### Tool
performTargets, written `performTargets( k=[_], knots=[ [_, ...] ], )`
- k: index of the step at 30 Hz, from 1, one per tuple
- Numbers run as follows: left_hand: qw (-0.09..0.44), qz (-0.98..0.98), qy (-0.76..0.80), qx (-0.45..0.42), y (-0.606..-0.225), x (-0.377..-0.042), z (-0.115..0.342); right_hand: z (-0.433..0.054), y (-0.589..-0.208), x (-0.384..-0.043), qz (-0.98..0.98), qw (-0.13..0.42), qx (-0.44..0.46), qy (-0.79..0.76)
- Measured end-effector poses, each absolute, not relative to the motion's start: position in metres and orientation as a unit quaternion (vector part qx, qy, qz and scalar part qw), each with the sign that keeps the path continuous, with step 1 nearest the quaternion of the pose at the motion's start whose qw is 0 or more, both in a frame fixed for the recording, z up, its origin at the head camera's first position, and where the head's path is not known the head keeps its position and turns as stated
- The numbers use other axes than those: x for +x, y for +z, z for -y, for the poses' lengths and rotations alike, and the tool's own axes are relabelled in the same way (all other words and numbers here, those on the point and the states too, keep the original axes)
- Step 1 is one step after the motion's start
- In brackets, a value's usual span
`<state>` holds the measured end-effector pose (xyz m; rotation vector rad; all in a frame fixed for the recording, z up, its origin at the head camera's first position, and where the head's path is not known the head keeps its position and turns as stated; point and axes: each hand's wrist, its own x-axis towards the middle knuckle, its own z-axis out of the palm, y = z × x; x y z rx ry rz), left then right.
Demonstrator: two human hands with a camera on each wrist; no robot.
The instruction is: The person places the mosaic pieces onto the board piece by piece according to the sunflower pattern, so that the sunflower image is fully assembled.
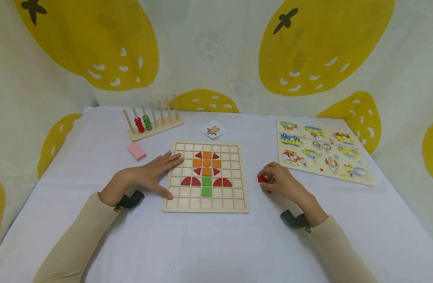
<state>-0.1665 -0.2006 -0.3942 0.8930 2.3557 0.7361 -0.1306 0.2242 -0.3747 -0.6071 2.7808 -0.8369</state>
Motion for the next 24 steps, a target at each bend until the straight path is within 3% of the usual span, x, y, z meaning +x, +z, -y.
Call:
performTargets(
  k=[18,24],
  knots=[
    [0.26,-0.869,0.272,0.321,-0.3937,-0.1672,0.1998,-0.2159,-0.3751,-0.135,-0.922,0.141,-0.212,-0.291],
    [0.255,-0.867,0.274,0.327,-0.3948,-0.1669,0.2006,-0.2142,-0.373,-0.1335,-0.922,0.114,-0.233,-0.287]
  ],
)
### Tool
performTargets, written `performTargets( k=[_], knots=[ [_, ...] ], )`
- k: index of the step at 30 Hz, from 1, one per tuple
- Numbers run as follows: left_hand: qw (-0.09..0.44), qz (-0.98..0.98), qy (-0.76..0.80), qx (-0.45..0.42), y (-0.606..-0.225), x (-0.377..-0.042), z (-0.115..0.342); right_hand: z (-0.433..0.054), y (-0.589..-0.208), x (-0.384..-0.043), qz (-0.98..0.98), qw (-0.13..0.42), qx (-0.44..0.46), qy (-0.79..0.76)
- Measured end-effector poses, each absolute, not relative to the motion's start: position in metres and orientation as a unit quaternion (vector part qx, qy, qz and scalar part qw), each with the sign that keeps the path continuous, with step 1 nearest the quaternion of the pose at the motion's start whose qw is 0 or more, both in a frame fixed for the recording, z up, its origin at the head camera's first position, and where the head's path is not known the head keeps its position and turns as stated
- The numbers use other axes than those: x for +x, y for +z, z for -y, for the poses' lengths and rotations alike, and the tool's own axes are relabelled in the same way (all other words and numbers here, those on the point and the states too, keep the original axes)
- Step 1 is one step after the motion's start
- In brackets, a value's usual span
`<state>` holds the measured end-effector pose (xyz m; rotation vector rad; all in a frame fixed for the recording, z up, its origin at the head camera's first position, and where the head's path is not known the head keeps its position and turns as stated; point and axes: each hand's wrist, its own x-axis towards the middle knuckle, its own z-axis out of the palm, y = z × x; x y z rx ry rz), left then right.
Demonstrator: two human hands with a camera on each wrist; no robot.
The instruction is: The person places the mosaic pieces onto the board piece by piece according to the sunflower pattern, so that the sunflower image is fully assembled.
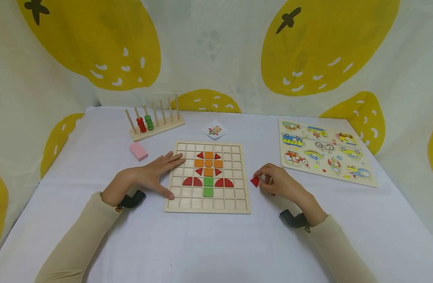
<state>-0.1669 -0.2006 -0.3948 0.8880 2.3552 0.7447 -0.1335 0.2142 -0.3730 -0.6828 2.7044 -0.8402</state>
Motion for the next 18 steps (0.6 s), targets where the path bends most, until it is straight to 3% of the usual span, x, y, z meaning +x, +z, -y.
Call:
performTargets(
  k=[5,18],
  knots=[
    [0.258,-0.866,0.279,0.326,-0.3948,-0.1671,0.2006,-0.2138,-0.3758,-0.1309,-0.917,0.093,-0.268,-0.28],
    [0.261,-0.871,0.268,0.318,-0.3962,-0.1678,0.2011,-0.2077,-0.3765,-0.1343,-0.924,0.12,-0.239,-0.272]
  ],
)
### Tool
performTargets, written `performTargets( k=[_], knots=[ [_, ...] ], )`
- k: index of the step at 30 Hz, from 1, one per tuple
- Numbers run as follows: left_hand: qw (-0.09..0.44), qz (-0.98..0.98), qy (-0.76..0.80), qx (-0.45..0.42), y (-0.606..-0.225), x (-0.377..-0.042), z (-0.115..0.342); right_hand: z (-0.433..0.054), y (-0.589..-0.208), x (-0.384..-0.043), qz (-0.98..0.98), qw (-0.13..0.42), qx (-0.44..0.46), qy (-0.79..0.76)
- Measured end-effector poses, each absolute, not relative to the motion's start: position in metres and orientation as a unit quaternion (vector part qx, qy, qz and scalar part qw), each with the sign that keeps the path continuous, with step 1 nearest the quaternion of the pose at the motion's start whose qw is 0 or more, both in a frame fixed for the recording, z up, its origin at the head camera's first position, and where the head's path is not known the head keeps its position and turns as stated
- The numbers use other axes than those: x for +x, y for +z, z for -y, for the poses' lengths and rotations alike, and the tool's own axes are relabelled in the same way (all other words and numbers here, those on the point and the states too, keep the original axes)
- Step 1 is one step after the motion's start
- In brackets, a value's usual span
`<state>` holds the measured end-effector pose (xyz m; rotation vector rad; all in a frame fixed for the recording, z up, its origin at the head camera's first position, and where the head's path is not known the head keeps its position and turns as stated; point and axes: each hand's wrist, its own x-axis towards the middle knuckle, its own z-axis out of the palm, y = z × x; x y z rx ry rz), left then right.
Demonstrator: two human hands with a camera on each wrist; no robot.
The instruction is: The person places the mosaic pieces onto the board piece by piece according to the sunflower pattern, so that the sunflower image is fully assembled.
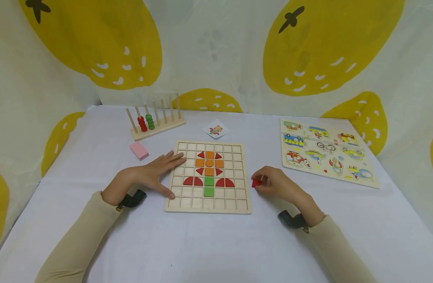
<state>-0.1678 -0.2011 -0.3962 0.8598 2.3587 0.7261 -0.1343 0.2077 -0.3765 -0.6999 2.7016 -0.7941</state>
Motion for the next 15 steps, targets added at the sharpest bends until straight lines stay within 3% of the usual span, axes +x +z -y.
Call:
performTargets(
  k=[15],
  knots=[
    [0.264,-0.871,0.271,0.315,-0.394,-0.167,0.2,-0.195,-0.36,-0.129,-0.923,0.116,-0.246,-0.271]
  ],
)
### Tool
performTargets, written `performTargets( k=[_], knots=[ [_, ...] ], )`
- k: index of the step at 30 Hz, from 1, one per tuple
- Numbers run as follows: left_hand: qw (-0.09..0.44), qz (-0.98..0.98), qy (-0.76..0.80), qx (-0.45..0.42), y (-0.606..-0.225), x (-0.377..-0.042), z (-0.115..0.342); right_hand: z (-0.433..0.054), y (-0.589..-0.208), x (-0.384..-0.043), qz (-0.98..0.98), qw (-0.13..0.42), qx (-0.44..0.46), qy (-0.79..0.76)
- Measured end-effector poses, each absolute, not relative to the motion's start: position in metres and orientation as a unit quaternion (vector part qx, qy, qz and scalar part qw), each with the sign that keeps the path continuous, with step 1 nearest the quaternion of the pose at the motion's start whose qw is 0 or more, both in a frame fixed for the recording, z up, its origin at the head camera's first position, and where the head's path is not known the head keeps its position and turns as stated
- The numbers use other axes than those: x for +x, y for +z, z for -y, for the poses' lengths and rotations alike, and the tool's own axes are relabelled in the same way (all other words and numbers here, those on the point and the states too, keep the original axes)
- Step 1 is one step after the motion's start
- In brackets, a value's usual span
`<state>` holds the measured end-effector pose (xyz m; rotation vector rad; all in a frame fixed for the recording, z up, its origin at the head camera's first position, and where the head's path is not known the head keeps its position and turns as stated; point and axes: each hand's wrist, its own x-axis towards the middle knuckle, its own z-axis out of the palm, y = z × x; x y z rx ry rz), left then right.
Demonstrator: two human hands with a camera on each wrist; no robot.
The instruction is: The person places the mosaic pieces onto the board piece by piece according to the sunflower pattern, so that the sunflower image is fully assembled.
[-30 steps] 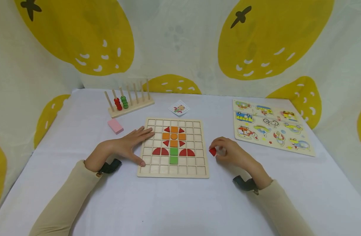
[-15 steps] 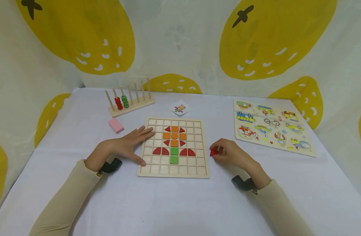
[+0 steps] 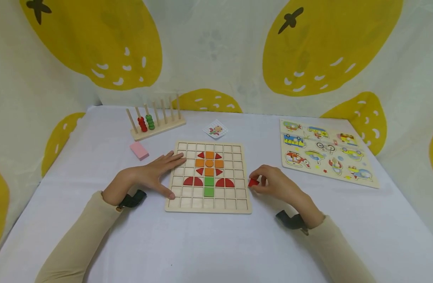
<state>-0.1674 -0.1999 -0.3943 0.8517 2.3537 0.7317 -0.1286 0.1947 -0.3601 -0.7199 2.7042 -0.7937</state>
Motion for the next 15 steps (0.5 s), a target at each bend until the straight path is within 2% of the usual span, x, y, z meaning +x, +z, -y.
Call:
performTargets(
  k=[15],
  knots=[
    [0.266,-0.871,0.267,0.314,-0.395,-0.168,0.199,-0.152,-0.361,-0.12,-0.906,0.152,-0.3,-0.257]
  ],
)
